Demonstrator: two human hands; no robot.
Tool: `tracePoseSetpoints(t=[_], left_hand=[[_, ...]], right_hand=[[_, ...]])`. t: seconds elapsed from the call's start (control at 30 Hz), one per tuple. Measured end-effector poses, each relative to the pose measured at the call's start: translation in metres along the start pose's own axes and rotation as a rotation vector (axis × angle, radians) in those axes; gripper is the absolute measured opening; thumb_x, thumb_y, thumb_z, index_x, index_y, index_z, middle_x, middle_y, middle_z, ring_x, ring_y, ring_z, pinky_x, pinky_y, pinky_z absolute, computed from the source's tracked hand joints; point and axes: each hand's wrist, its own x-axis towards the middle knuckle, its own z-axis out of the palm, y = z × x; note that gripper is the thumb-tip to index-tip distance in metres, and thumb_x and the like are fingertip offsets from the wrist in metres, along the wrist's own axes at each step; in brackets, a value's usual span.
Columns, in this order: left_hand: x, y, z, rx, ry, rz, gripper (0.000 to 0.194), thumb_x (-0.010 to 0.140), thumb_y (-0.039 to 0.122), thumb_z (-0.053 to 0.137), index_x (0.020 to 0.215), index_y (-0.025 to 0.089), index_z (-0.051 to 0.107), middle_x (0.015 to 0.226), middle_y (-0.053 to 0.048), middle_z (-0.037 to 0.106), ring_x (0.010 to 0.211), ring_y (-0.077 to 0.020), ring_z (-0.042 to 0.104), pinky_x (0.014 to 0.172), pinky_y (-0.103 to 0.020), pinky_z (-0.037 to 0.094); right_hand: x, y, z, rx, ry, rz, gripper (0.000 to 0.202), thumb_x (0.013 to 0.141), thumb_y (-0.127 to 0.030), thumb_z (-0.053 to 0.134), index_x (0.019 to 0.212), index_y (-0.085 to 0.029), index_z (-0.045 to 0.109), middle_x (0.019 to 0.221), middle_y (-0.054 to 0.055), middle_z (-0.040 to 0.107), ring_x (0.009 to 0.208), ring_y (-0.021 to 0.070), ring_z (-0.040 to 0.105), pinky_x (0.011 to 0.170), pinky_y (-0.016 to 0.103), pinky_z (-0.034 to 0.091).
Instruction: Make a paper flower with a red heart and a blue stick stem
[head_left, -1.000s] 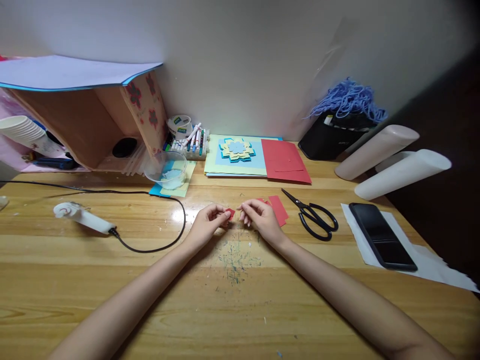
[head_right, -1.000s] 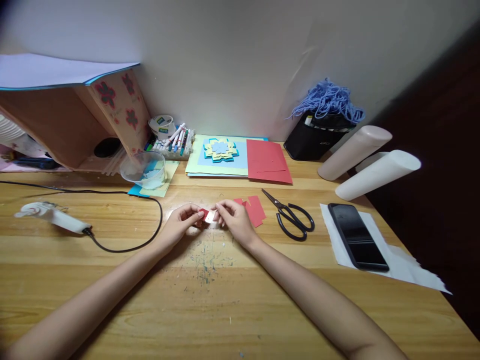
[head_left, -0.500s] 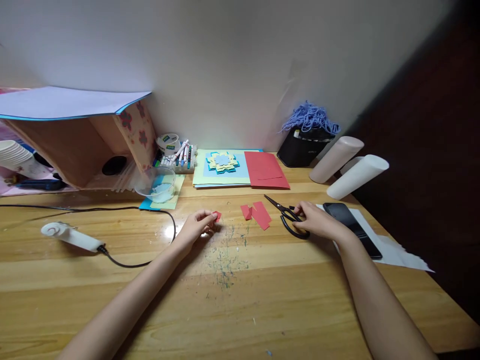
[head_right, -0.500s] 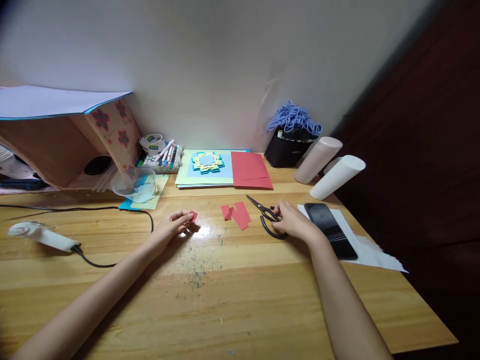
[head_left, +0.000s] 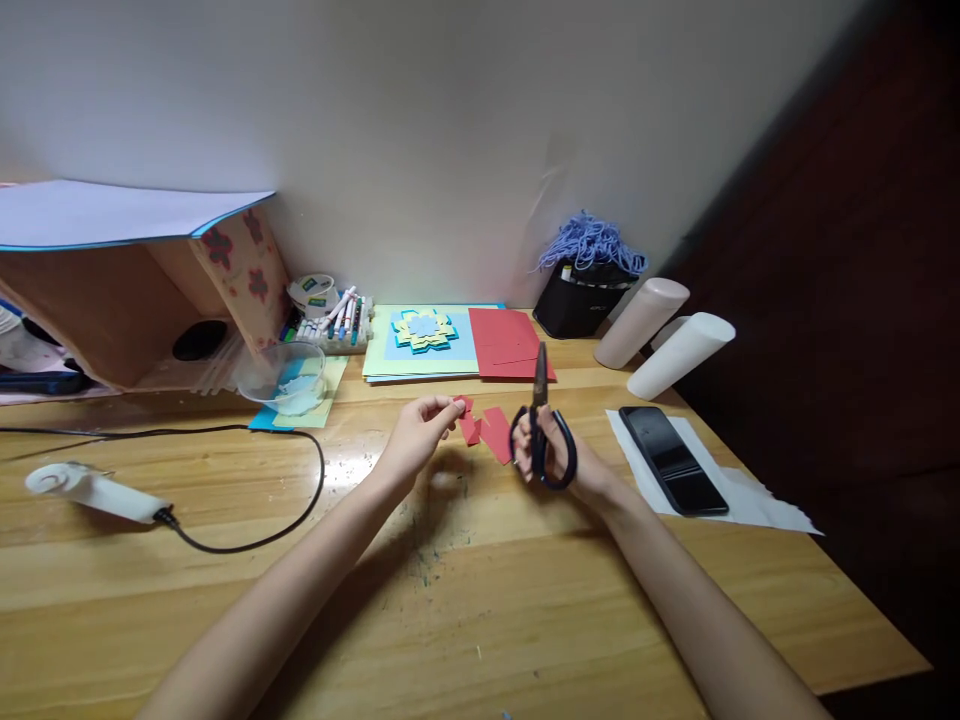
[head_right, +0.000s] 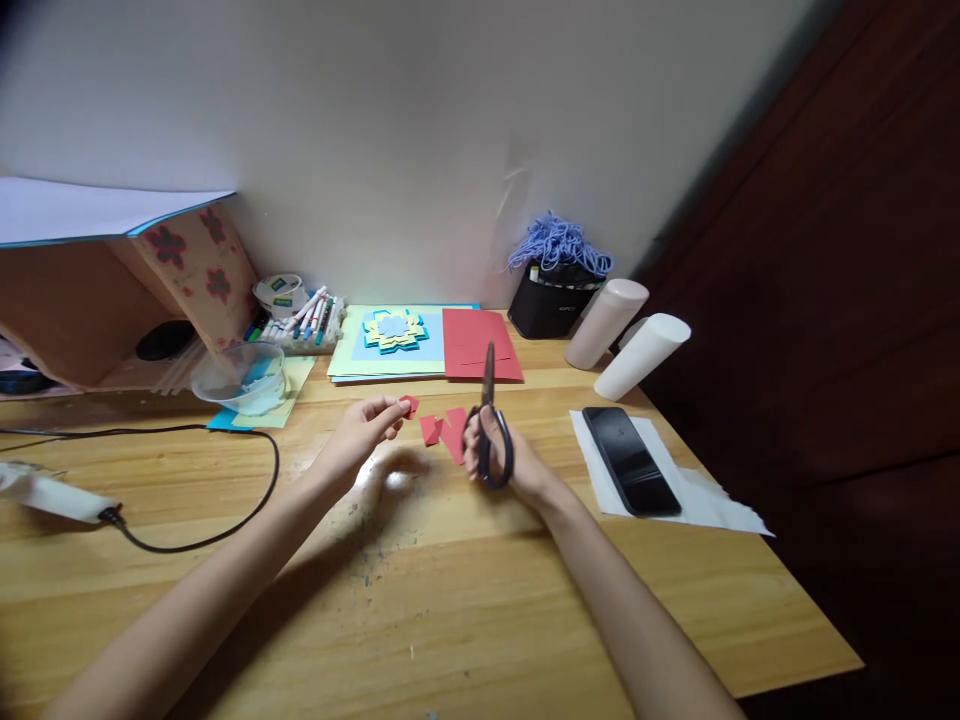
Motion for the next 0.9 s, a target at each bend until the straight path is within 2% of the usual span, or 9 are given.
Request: tracePoseSetpoints(t=[0.1,0.2,0.33,0.5,0.9], left_hand=[[-0.003,0.000,0.000,0.008,0.019,0.046,0.024,0.070,0.037,0.064,0.068,0.013,0.061,0.064,0.000,0.057,0.056,-0.0081,0.042,0.054,-0.021,0.031],[-0.003,-0.002,0.000,-0.005,0.041,0.071,0.021,0.068,0.034,0.066,0.069,0.013,0.062,0.069,-0.002,0.062,0.059,-0.0085,0.047,0.056,-0.021,0.034],[-0.003,-0.001,0.000,-0.004,0.056,0.039,0.019,0.070,0.031,0.066,0.067,0.013,0.062,0.063,0.000,0.059,0.054,-0.0074,0.046,0.055,-0.021,0.034],[-0.005,0.001,0.002,-0.017,0.062,-0.006,0.019,0.068,0.030,0.067,0.063,0.013,0.061,0.059,0.001,0.058,0.051,-0.0070,0.045,0.053,-0.021,0.035],[-0.005,-0.002,0.004,-0.014,0.074,-0.025,0.020,0.066,0.032,0.067,0.061,0.013,0.062,0.053,0.002,0.055,0.050,-0.0084,0.047,0.055,-0.022,0.037]], right_hand=[[-0.009,0.009,0.026,0.208,-0.260,0.033,0.060,0.071,-0.077,0.029,0.077,-0.019,0.042,0.071,0.000,0.047,0.053,0.0118,0.054,0.052,0.028,0.046],[-0.017,0.016,0.040,0.130,-0.372,0.054,0.065,0.068,-0.079,0.029,0.082,-0.018,0.045,0.078,0.002,0.050,0.056,0.0109,0.054,0.056,0.029,0.047],[-0.024,0.021,0.046,0.034,-0.381,0.060,0.061,0.075,-0.074,0.027,0.088,-0.018,0.045,0.070,-0.001,0.047,0.056,0.0104,0.052,0.059,0.028,0.047],[-0.026,0.022,0.048,-0.047,-0.336,0.078,0.055,0.081,-0.069,0.025,0.087,-0.018,0.043,0.065,-0.002,0.044,0.053,0.0097,0.050,0.057,0.028,0.047],[-0.025,0.020,0.054,-0.088,-0.280,0.107,0.062,0.069,-0.079,0.028,0.079,-0.019,0.039,0.057,-0.006,0.039,0.043,0.0074,0.043,0.045,0.024,0.044]])
